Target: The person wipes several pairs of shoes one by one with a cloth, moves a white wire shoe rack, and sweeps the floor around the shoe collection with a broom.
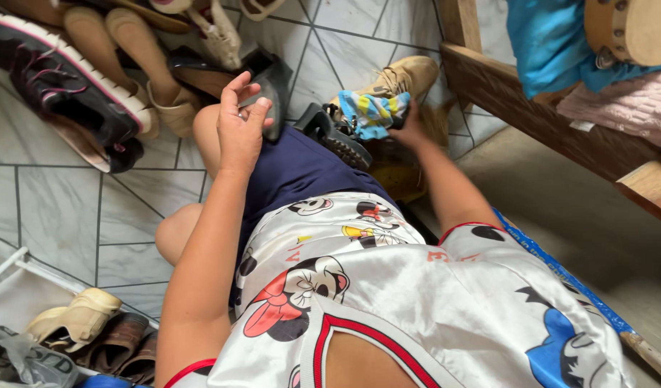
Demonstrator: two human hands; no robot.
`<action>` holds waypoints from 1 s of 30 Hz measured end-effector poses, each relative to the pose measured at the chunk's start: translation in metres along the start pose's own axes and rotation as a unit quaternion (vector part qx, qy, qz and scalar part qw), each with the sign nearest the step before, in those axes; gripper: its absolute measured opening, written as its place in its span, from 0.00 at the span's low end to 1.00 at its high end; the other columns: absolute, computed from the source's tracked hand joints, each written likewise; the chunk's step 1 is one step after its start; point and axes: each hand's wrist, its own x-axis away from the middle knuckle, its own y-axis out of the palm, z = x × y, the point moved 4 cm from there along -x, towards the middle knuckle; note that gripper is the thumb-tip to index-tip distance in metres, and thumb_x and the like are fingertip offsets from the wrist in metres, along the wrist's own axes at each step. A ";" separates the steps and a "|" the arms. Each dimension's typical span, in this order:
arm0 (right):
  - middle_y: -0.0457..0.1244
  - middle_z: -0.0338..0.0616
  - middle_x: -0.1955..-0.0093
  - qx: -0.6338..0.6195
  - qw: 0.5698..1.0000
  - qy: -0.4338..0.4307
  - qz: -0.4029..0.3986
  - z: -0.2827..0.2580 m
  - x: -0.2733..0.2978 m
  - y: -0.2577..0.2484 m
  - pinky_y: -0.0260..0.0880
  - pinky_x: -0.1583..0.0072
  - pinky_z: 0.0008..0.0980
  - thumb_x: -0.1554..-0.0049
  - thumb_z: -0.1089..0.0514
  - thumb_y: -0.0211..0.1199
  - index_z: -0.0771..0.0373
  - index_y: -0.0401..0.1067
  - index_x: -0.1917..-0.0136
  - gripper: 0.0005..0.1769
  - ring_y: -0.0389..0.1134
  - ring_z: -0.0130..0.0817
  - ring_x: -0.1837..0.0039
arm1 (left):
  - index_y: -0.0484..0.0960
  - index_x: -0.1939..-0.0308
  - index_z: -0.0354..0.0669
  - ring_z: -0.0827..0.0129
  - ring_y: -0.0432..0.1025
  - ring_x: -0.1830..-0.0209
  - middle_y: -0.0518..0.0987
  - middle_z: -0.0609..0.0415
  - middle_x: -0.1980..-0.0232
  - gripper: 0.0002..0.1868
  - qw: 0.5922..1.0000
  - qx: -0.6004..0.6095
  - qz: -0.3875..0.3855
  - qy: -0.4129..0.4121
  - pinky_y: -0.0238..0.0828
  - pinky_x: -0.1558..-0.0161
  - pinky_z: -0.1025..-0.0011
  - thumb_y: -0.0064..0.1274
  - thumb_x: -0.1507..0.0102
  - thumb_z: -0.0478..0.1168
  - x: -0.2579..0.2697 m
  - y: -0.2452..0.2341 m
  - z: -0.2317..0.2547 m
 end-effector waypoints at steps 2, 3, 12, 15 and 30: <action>0.47 0.74 0.22 -0.012 0.998 -0.013 0.060 -0.004 0.005 0.024 0.57 0.30 0.48 0.57 0.50 0.86 0.56 0.23 0.18 0.80 0.52 0.63 0.24 | 0.67 0.28 0.42 0.76 0.76 0.49 0.73 0.50 0.36 0.28 1.000 -0.016 0.004 -0.022 0.80 0.54 0.76 0.57 0.31 0.37 -0.002 0.008 -0.002; 0.47 0.74 0.22 -0.015 0.998 -0.010 0.061 -0.009 0.002 0.037 0.57 0.30 0.48 0.57 0.50 0.86 0.56 0.23 0.18 0.80 0.52 0.63 0.24 | 0.67 0.28 0.42 0.76 0.76 0.49 0.73 0.50 0.36 0.28 1.000 -0.019 0.001 -0.024 0.80 0.54 0.76 0.57 0.31 0.37 -0.003 0.012 -0.003; 0.69 0.56 0.49 0.110 0.986 0.109 0.066 -0.065 -0.038 -0.022 0.71 0.45 0.49 0.47 0.52 0.64 0.62 0.75 0.43 0.20 0.71 0.54 0.46 | 0.69 0.30 0.42 0.75 0.76 0.50 0.75 0.52 0.39 0.25 0.998 -0.031 -0.006 -0.048 0.80 0.55 0.77 0.55 0.30 0.36 -0.006 0.026 -0.009; 0.70 0.50 0.49 0.048 0.977 0.205 0.020 -0.088 -0.063 -0.087 0.70 0.45 0.43 0.41 0.44 0.63 0.62 0.77 0.46 0.20 0.72 0.44 0.46 | 0.70 0.31 0.42 0.74 0.76 0.50 0.74 0.52 0.39 0.23 0.998 -0.025 0.000 -0.055 0.79 0.56 0.76 0.54 0.31 0.36 -0.007 0.027 -0.009; 0.62 0.47 0.32 0.186 0.967 -0.045 -0.168 -0.111 -0.004 0.051 0.70 0.39 0.45 0.52 0.56 0.76 0.53 0.67 0.31 0.37 0.67 0.47 0.35 | 0.70 0.33 0.42 0.73 0.76 0.50 0.75 0.52 0.40 0.23 0.998 -0.021 -0.002 -0.060 0.79 0.57 0.77 0.54 0.31 0.35 -0.009 0.030 -0.021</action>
